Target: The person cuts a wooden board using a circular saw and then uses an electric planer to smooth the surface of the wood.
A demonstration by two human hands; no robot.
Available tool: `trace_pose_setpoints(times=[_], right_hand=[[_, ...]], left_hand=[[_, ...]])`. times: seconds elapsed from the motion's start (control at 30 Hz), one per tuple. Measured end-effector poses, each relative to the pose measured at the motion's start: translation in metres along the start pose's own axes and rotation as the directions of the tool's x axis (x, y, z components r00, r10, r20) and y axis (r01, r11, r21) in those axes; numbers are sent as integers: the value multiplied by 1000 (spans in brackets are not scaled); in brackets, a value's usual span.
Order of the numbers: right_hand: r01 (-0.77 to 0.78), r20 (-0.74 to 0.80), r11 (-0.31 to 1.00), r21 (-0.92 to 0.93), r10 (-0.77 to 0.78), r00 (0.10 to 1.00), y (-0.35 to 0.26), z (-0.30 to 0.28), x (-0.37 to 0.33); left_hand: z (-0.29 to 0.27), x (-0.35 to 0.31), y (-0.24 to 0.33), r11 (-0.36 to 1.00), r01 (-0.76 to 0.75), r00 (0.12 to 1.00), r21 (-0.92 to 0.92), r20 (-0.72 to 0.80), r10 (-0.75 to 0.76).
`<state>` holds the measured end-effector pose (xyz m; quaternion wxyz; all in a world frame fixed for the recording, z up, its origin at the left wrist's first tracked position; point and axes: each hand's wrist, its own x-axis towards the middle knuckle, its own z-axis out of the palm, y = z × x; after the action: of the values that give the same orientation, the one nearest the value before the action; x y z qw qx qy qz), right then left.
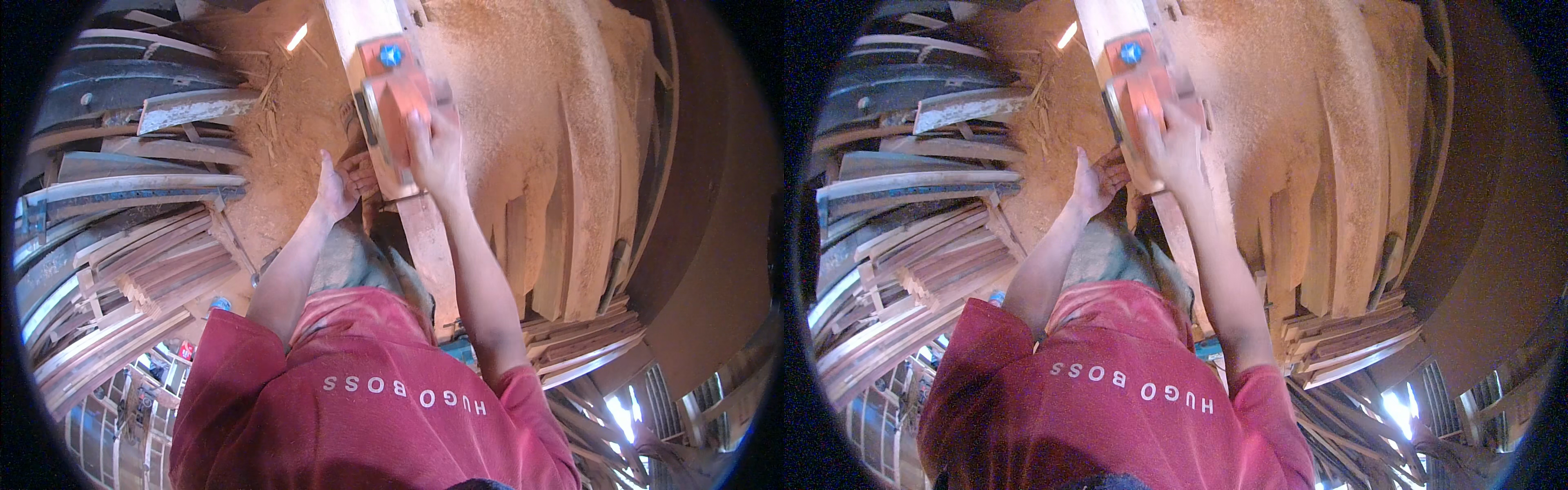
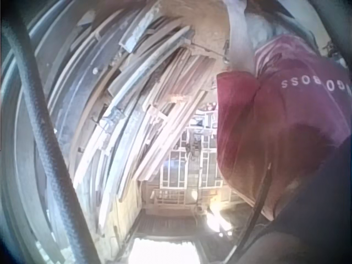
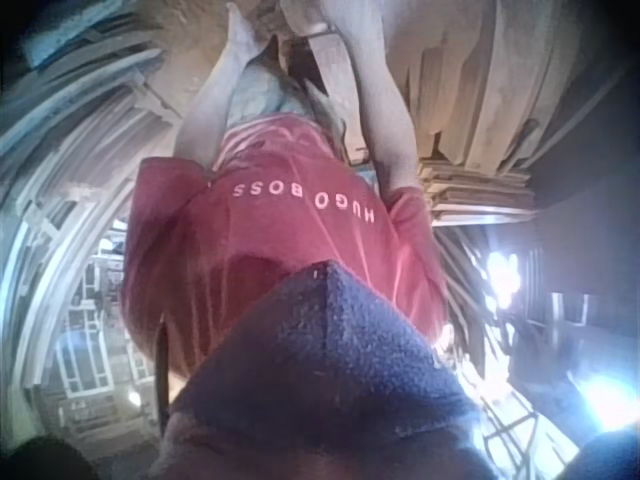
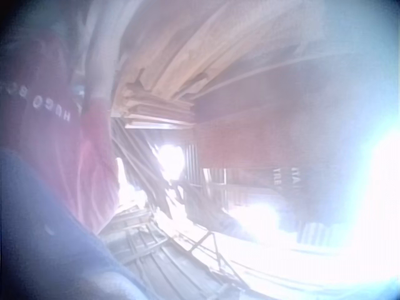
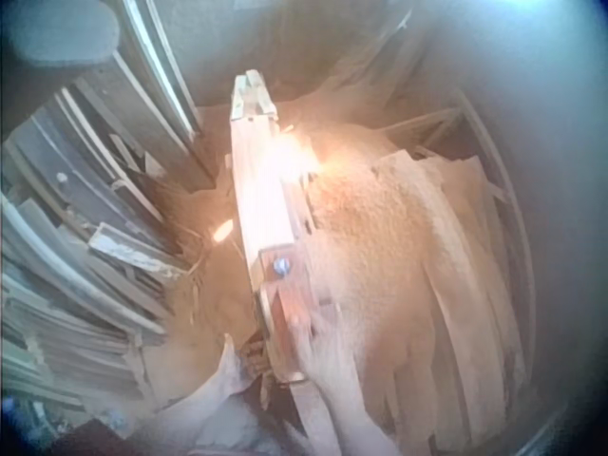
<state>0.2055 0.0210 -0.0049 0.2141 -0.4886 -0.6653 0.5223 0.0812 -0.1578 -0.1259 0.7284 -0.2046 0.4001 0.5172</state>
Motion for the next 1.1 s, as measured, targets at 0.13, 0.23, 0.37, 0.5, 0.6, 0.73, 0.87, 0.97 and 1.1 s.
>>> trace_pose_setpoints(times=[0.13, 0.23, 0.37, 0.5, 0.6, 0.73, 0.87, 0.97, 1.1], right_hand=[[168, -83, 985, -45, -171, 982, -20, 23, 82], [-29, 24, 999, 43, 28, 999, -28, 20, 99], [60, 25, 996, 61, -62, 998, 5, -5, -7], [-103, 152, 994, -18, 105, 983, 25, -51, -162], [-300, 210, 953, 46, 284, 935, 46, -65, -216], [-263, 152, 963, 62, 251, 956, 51, -56, -204], [-286, 173, 958, 34, 276, 945, 30, -44, -133], [-220, 137, 975, -22, 221, 966, 2, -28, -74], [-155, 116, 988, 28, 151, 982, -21, -8, -8]], left_hand=[[-13, 9, -5, 997, 10, 999, -78, -30, -12], [-21, 7, -10, 995, -25, 998, -94, 47, 29], [-3, -4, -13, 994, -45, 996, -97, -81, 37], [-14, -5, -12, 990, -83, 996, -118, -33, 79], [-7, -5, -14, 990, -85, 996, -115, -36, 81], [-6, -4, -10, 987, -84, 996, -136, -38, 80], [1, -6, -5, 991, -27, 996, -133, -83, 16], [-6, -8, -1, 990, 1, 997, -138, -73, -12], [8, -9, 8, 993, 56, 991, -103, -117, -68]])
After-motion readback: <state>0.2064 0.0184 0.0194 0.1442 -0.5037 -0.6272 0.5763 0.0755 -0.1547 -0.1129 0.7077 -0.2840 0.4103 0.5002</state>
